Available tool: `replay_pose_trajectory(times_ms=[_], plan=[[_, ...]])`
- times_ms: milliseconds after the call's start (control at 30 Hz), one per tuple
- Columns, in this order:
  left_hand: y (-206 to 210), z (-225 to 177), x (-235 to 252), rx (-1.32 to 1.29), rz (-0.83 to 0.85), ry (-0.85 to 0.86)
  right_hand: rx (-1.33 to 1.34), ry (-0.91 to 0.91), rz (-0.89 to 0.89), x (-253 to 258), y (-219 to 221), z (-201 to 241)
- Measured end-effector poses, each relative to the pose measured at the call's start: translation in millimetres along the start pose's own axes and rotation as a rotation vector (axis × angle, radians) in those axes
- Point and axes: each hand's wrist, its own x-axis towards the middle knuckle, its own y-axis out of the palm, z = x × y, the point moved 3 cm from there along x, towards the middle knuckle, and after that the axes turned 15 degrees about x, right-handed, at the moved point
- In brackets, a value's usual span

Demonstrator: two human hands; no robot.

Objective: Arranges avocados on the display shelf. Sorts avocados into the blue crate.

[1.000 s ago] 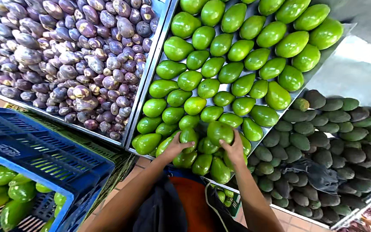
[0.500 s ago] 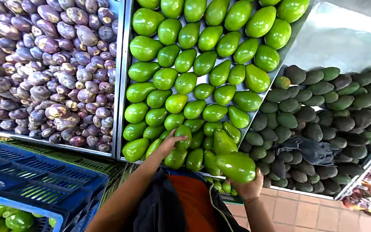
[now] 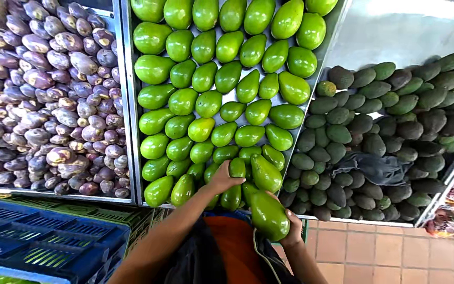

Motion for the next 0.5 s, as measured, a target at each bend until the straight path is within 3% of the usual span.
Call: replay_pose_trajectory(times_ms=[67,133,233,333,433,500], plan=[[8.8,-14.1,4.0,0.111,0.0,-0.041,0.161,-0.013,-0.05,-1.5,16.5,10.3],[12.1,-20.4,6.2,0.176,0.015,-0.049,0.044,-0.008,-0.179,2.7,33.3,42.9],[9.9,-27.0,3.0,0.268,0.036,-0.041,-0.555,-0.2,-0.337,33.2,44.3,111.7],[8.3,-32.4,2.0,0.358,0.027,-0.029,-1.429,-0.167,-0.256,98.0,65.1,162.6],[17.4,-19.0,3.7,0.316,0.012,-0.001,-2.19,-0.213,-0.109,158.1,83.2,152.5],[22.0,-11.3,1.6,0.245,-0.08,0.0,-2.371,-0.249,-0.019,179.9,82.8,135.5]])
